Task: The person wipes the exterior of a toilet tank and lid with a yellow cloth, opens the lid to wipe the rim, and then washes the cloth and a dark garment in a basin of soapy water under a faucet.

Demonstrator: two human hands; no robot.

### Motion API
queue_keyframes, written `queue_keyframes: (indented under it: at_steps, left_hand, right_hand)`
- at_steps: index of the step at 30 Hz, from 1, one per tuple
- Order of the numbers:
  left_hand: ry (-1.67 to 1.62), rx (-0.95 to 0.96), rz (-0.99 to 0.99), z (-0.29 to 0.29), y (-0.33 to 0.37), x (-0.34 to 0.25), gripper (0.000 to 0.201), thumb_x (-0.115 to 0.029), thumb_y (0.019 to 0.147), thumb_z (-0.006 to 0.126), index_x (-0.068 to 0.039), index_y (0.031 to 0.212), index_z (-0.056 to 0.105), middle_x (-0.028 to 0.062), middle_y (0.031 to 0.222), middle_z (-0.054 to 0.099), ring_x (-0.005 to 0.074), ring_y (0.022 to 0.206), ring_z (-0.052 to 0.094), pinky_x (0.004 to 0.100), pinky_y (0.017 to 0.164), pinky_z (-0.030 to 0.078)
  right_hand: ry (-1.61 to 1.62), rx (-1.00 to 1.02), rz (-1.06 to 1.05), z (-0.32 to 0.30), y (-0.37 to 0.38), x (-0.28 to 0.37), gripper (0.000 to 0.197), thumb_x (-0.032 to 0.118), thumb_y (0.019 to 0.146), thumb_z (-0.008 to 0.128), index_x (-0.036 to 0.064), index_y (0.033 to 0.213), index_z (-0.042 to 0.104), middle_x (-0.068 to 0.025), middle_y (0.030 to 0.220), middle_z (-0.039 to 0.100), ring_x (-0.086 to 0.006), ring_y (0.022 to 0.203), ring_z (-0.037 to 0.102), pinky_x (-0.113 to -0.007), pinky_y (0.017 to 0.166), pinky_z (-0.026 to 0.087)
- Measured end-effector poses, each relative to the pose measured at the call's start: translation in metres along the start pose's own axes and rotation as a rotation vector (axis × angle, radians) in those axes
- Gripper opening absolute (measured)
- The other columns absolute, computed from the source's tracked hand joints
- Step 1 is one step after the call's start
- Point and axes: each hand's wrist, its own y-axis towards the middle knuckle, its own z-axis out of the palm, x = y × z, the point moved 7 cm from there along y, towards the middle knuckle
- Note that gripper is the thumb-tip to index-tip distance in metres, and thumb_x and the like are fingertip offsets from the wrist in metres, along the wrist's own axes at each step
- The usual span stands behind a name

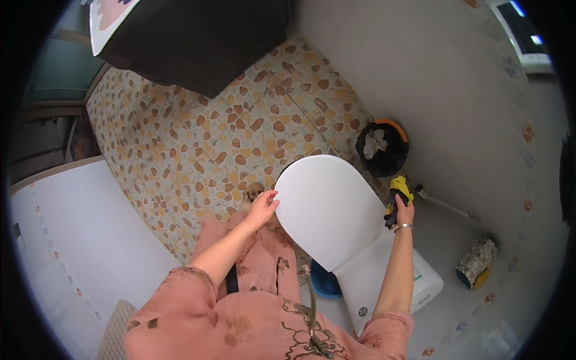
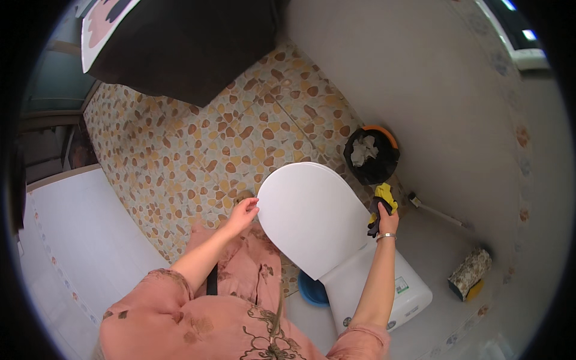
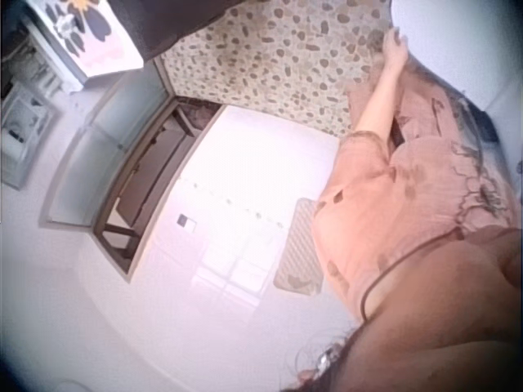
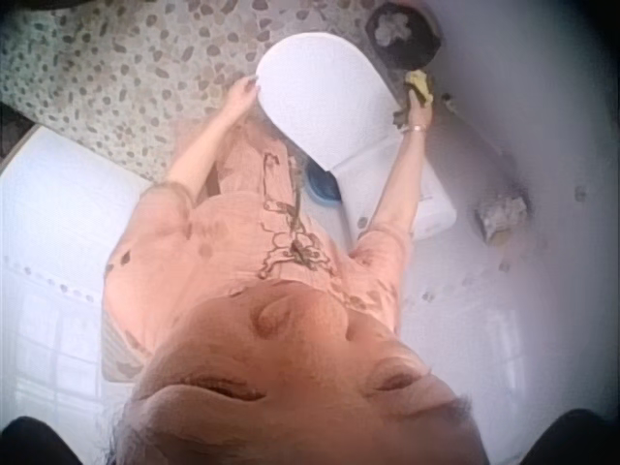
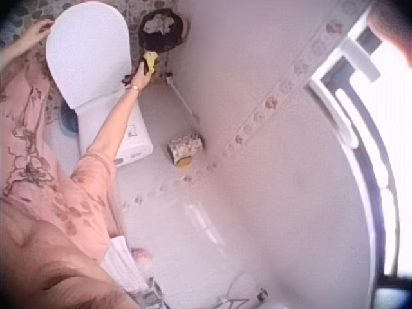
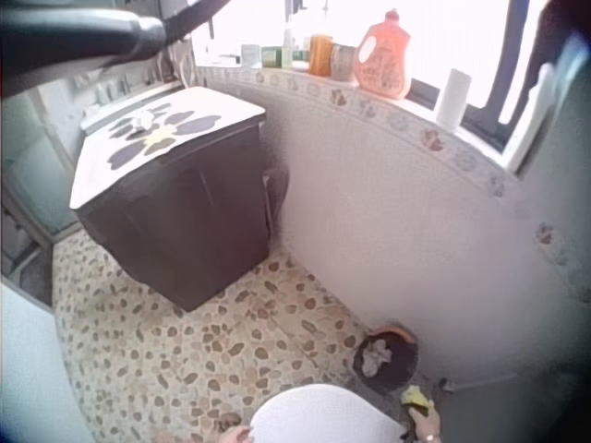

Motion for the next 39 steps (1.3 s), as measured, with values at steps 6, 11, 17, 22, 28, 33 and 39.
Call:
queue_keyframes:
  at_steps: [6,11,17,22,28,33,39]
  left_hand:
    - [-0.148,-0.015,-0.003,-0.012,0.029,-0.014,0.029,-0.01,0.082,0.057,-0.001,0.11,0.053,0.012,0.105,0.056,0.0184,0.094,0.056,0.0304,0.079,0.046]
    - [-0.212,0.072,-0.141,-0.027,0.07,0.01,0.025,-0.009,0.084,0.055,-0.001,0.108,0.054,0.0096,0.102,0.058,0.0163,0.089,0.058,0.028,0.079,0.046]
    - [-0.168,0.155,-0.181,-0.049,0.112,0.0,0.025,-0.011,0.085,0.055,-0.001,0.107,0.055,0.0081,0.098,0.06,0.0139,0.087,0.057,0.0265,0.078,0.046]
    - [-0.156,0.208,-0.158,-0.042,0.149,-0.027,0.025,-0.013,0.085,0.055,-0.004,0.109,0.055,0.0082,0.095,0.06,0.0144,0.084,0.057,0.0263,0.076,0.046]
    - [-0.063,0.204,-0.178,-0.03,0.187,-0.001,0.029,-0.021,0.087,0.053,-0.006,0.112,0.054,0.011,0.1,0.06,0.0205,0.087,0.059,0.0287,0.078,0.046]
    - [0.037,0.306,-0.267,-0.02,0.182,0.044,0.033,-0.029,0.088,0.05,-0.007,0.112,0.056,0.0136,0.107,0.06,0.0248,0.096,0.058,0.0323,0.082,0.044]
    - [0.053,0.379,-0.349,-0.021,0.18,0.046,0.04,-0.034,0.088,0.05,-0.006,0.117,0.053,0.0134,0.11,0.059,0.0238,0.102,0.055,0.0311,0.087,0.042]
  right_hand:
    - [-0.497,-0.031,-0.04,0.005,0.073,-0.045,0.044,0.019,0.073,0.069,-0.0027,0.109,0.056,-0.0118,0.106,0.061,-0.0215,0.094,0.057,-0.03,0.081,0.044]
    - [-1.001,0.11,0.283,0.064,0.089,-0.084,0.057,0.046,0.076,0.061,-0.0007,0.108,0.058,-0.016,0.102,0.062,-0.0252,0.094,0.059,-0.032,0.081,0.043]
    - [-0.959,0.409,0.158,0.204,0.085,-0.033,0.059,0.048,0.074,0.061,0.0024,0.109,0.056,-0.0209,0.106,0.059,-0.0336,0.102,0.055,-0.035,0.085,0.042]
    - [-1.451,0.684,0.099,0.313,0.065,-0.033,0.06,0.055,0.072,0.055,0.0057,0.106,0.06,-0.0172,0.108,0.058,-0.0307,0.101,0.056,-0.037,0.083,0.045]
    - [-1.863,1.147,0.121,0.429,-0.021,-0.061,0.043,0.045,0.077,0.055,0.0166,0.11,0.061,-0.0035,0.116,0.058,-0.0205,0.108,0.054,-0.037,0.087,0.04]
    - [-1.789,1.148,0.09,0.454,-0.069,-0.101,0.034,0.025,0.088,0.044,0.0163,0.118,0.056,-0.0026,0.127,0.05,-0.0181,0.118,0.046,-0.042,0.095,0.031]
    - [-1.578,1.163,-0.164,0.466,-0.149,-0.083,0.028,0.019,0.083,0.049,0.0121,0.108,0.061,-0.0069,0.116,0.057,-0.0219,0.108,0.053,-0.039,0.085,0.04]
